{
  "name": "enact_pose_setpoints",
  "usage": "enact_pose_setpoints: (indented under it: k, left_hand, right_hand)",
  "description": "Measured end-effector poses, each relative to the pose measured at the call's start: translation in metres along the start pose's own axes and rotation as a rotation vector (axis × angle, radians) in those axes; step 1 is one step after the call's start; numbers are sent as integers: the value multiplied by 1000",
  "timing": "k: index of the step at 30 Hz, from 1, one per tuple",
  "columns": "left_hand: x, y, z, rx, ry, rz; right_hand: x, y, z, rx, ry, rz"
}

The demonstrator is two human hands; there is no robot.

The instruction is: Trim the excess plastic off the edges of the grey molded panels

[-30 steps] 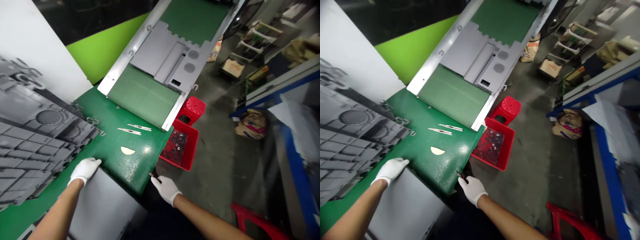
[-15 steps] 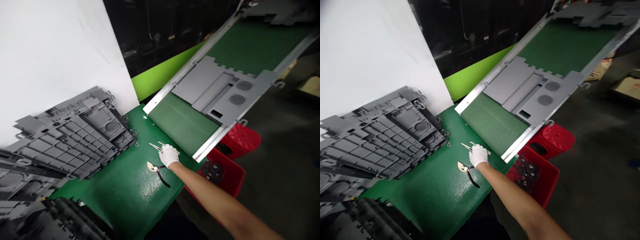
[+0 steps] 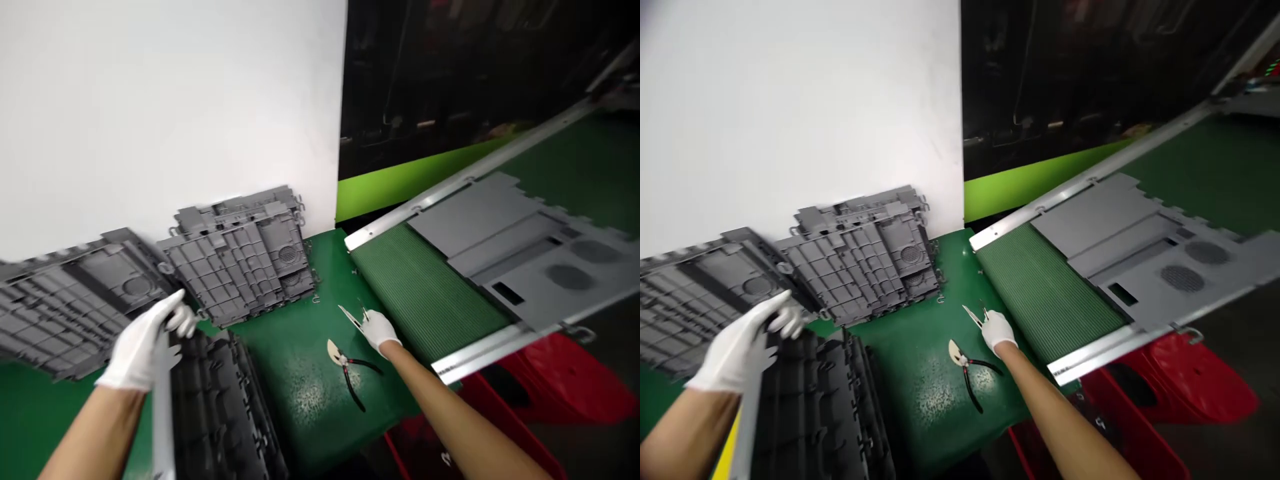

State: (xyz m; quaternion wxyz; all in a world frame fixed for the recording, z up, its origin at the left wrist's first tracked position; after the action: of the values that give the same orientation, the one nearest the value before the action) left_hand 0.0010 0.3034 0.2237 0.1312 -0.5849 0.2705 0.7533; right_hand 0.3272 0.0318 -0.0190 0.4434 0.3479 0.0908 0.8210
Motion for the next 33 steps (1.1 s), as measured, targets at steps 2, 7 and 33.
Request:
enact_pose_setpoints:
  k: [2, 7, 33]
  left_hand:
    - [4, -5, -4, 41, 116, 17]
    - [11, -12, 0, 97, 124, -57]
    - [27, -13, 32, 239, -4, -196]
  right_hand:
    - [41, 31, 3, 59, -116, 125]
    - [186, 136, 25, 380, -535, 540]
    - [403, 204, 16, 16, 1046, 984]
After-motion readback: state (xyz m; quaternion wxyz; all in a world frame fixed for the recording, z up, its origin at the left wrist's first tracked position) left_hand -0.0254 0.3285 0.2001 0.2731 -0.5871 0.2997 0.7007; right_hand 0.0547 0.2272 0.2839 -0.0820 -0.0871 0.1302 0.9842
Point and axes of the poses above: each hand's wrist, its own y-axis away from the middle knuckle, its own z-axis out of the back of the hand, x = y × z, the point moved 6 cm from there along -y, towards the middle knuckle, and after that the axes turned 3 degrees about x, right-handed, at the moved point
